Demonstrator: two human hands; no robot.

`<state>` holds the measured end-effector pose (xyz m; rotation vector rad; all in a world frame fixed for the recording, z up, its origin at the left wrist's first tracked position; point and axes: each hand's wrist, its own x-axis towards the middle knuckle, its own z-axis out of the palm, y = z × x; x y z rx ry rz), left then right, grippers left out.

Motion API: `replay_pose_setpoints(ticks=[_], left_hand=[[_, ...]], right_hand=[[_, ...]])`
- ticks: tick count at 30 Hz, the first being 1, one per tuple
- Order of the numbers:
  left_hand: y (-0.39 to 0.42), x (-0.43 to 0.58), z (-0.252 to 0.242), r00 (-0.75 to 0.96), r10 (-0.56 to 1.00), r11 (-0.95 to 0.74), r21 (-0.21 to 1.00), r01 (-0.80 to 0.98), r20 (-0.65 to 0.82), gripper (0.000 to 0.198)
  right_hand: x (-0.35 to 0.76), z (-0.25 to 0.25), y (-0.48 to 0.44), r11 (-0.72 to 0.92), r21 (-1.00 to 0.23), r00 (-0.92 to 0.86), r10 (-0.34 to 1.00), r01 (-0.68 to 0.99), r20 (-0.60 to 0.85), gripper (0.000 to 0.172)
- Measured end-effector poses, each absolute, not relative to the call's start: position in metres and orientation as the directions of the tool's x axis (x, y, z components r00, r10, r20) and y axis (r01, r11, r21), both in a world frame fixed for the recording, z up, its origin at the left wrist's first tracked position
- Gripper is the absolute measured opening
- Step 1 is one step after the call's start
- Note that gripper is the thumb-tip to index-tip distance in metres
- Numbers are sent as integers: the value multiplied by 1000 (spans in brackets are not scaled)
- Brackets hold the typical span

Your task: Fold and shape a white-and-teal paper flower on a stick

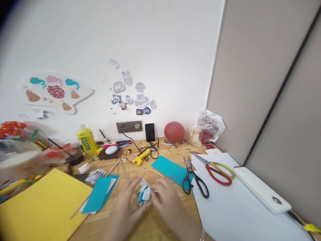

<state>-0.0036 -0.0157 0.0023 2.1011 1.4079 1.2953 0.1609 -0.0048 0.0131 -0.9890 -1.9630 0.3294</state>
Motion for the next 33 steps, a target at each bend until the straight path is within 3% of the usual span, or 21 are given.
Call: replay_pose_setpoints(ticks=[5,10,20,29,33], left_hand=[[-16,2,-1,209,842,-502,579,642,498,31],[-14,0,5,282,800,-575,545,610,530,20],[-17,-1,5,341,723,-670,490,557,601,21],[-19,-4,5,283,758,-622,521,585,588,20],[-21,-4,-2,243,786,-589,569,574,569,39]], right_hand=[[155,14,-6,594,-634,-206,789,495,578,13],[159,21,-3,444,-801,-159,895,400,417,8],[163,26,-3,359,-860,-151,933,363,326,12],[165,25,-2,359,-915,-167,929,183,330,6],[166,24,-1,399,-903,-158,913,158,376,5]])
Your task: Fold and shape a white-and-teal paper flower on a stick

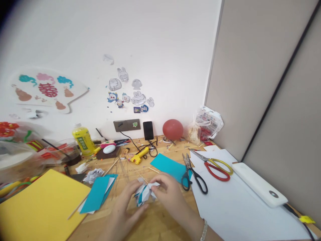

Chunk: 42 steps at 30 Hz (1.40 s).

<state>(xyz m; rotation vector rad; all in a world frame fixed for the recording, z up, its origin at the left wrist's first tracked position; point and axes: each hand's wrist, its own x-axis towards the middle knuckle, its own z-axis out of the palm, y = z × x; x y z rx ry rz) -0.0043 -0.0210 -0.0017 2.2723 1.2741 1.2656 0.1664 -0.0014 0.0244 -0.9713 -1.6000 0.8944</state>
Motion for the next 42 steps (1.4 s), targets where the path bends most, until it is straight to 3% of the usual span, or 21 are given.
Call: replay_pose_setpoints(ticks=[4,9,13,16,22,29,36,42], left_hand=[[-23,-8,-8,179,817,-549,644,533,548,52],[-20,-10,2,139,865,-479,713,512,482,31],[-13,-5,6,32,938,-335,883,329,344,28],[-8,-3,2,42,966,-258,953,156,255,30],[-6,-9,0,181,894,-436,887,149,409,22],[-11,-5,5,203,873,-479,855,197,443,18],[-12,0,6,157,901,-431,876,216,405,22],[-11,7,2,129,978,-176,978,113,162,28]], right_hand=[[168,25,-2,419,-889,-178,904,185,390,6],[169,29,-1,369,-920,-126,927,135,353,7],[167,26,2,294,-952,-92,953,79,287,11],[166,22,2,357,-929,-93,933,95,349,10],[167,23,-3,687,-691,-204,727,226,656,14],[170,23,-4,754,-594,-230,654,281,721,15],[166,23,-8,623,-718,-214,781,309,586,12],[158,12,-3,397,-897,-131,917,193,378,11]])
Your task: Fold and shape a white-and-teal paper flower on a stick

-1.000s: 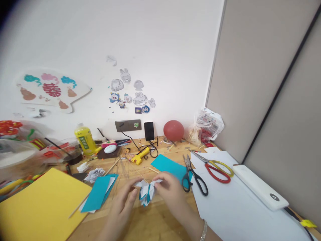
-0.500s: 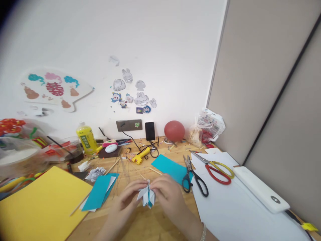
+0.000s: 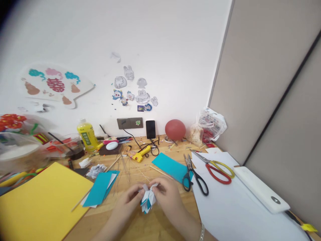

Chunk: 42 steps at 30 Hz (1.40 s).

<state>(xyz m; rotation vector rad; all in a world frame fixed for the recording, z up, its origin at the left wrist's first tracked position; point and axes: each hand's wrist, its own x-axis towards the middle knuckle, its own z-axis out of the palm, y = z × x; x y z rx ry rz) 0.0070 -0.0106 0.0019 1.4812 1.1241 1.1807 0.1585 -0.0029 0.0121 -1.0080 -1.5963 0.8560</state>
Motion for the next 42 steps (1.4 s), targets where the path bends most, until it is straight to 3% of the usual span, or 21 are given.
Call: replay_pose_setpoints(ticks=[4,7,9,11,15,19,22,26,30,34,42], left_hand=[[-4,7,-9,147,989,2,999,35,-7,35],[2,4,-14,29,996,86,996,-8,-86,46],[3,3,-13,-19,997,68,997,-20,-68,48],[2,3,-9,28,1000,3,999,-34,-2,38],[-4,7,-3,98,994,-38,999,-21,40,30],[-3,5,-1,53,999,-1,999,-43,4,34],[0,0,1,80,997,-11,1000,12,10,36],[-1,-2,5,172,982,-100,988,118,79,32],[-2,-3,6,258,957,-174,975,141,133,28],[-2,-5,6,252,949,-255,934,251,191,19],[-7,-2,13,304,871,-488,757,436,386,14]], right_hand=[[155,3,3,193,-979,-53,980,58,190,7],[155,-1,5,66,-991,9,998,-112,65,14],[154,-1,4,6,-970,26,1000,-241,-1,17],[151,0,2,-28,-937,8,999,-347,-33,20],[145,6,-4,-69,-905,-106,994,-420,-27,21],[145,8,-5,-99,-944,-204,978,-315,-35,17],[152,2,1,16,-995,-104,994,-102,26,9],[164,7,8,156,-988,-2,988,14,156,14],[176,22,10,307,-947,-272,923,95,272,17],[185,24,11,383,-920,-370,869,80,329,21],[180,14,12,572,-785,-491,768,237,411,14]])
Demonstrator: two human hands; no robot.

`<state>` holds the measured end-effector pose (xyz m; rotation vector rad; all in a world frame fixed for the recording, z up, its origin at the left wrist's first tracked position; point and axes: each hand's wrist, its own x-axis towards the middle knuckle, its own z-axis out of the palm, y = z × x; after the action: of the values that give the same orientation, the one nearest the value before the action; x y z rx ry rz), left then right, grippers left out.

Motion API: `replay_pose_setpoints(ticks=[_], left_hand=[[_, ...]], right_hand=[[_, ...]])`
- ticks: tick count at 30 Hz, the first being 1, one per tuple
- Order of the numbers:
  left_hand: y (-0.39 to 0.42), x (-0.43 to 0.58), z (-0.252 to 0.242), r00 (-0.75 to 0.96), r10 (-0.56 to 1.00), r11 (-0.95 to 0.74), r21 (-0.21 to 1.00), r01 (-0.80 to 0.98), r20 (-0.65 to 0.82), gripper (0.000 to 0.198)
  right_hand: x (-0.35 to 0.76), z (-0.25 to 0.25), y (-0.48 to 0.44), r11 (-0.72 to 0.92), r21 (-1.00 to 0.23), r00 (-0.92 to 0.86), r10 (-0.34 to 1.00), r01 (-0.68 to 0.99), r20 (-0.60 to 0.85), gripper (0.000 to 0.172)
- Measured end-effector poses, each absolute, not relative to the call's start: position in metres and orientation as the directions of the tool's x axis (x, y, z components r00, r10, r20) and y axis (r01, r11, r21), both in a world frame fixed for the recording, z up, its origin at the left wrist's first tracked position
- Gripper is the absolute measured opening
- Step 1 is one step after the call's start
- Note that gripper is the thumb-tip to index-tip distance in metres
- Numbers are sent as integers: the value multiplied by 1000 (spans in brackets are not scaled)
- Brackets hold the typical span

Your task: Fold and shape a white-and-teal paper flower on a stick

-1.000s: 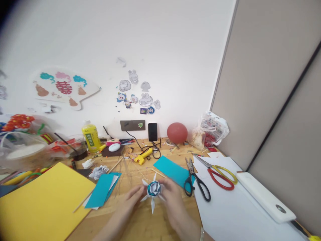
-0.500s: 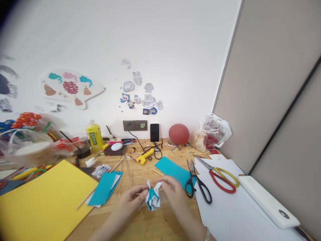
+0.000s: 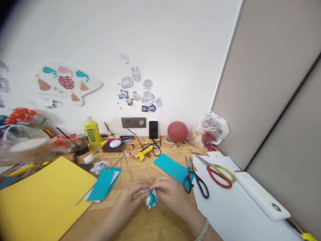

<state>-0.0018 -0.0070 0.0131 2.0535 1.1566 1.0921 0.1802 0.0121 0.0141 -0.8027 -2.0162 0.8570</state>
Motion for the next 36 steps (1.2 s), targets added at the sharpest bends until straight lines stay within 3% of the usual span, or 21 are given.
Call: replay_pose_setpoints(ticks=[7,10,14,17,20,24,29,36], left_hand=[[-7,0,10,233,904,-424,811,403,357,13],[-4,0,6,158,947,-318,892,320,281,12],[-2,-1,3,119,963,-259,950,177,240,16],[-3,-2,6,82,948,-319,911,262,308,14],[-4,-3,7,90,872,-478,796,372,481,15],[-7,-3,5,152,770,-618,666,418,619,16],[-12,-2,4,92,829,-536,737,412,552,28],[-18,-1,9,159,844,-529,746,405,513,28]], right_hand=[[179,17,9,578,-764,-465,781,287,416,14],[179,15,11,500,-813,-413,835,297,363,9],[178,8,15,420,-888,-313,882,185,352,8],[176,7,14,420,-891,-289,886,172,362,9],[173,11,9,469,-855,-319,863,221,391,7],[171,16,2,553,-793,-370,814,256,448,21],[168,15,2,543,-815,-350,818,204,457,5],[167,3,9,462,-883,-269,864,85,426,3]])
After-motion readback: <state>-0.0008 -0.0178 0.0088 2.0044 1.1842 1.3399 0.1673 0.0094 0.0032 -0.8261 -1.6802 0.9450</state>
